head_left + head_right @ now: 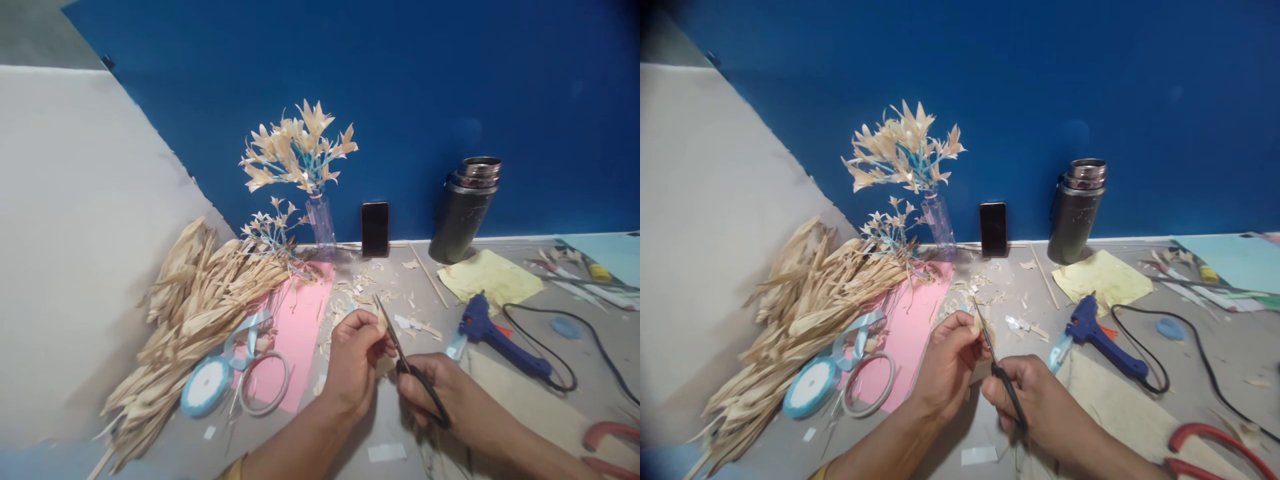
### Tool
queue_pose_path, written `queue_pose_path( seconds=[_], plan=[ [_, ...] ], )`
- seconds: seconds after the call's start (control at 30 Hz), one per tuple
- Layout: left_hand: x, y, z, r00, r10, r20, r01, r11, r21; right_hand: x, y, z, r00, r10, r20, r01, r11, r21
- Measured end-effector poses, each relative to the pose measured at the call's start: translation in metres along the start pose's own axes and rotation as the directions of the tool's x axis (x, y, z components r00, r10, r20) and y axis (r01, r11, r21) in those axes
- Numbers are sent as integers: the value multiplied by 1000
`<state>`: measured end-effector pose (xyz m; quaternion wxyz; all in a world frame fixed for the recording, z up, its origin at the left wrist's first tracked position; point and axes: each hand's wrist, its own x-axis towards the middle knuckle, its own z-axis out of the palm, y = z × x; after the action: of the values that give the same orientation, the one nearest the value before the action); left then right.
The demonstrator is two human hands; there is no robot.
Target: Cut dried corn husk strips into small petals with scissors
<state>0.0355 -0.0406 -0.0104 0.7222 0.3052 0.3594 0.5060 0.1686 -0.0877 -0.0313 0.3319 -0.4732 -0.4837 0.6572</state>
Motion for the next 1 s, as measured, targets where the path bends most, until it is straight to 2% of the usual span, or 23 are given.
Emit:
queue_pose_path(
  seconds=[0.37,0.63,0.7,0.77,0.9,1.0],
  plan=[
    [-1,2,1,1000,5,29,-5,1000,-5,1,1,0,1000,2,-9,-2,998,56],
    [-2,2,0,998,8,55,-8,1000,-10,3,0,-1,999,-17,-50,18,1000,23],
    [-2,0,-1,999,6,47,-7,1000,14,4,-3,-2,995,-18,-101,23,999,47],
    [-1,-1,-2,999,11,32,-13,998,65,4,-8,-5,978,-44,-204,59,996,67],
    [-2,-4,-3,999,-19,36,12,981,195,0,-23,-12,892,-107,-440,181,975,129],
    [-4,-5,-1,994,-73,80,48,958,284,-5,-29,-18,870,-128,-476,216,967,135]
  ],
)
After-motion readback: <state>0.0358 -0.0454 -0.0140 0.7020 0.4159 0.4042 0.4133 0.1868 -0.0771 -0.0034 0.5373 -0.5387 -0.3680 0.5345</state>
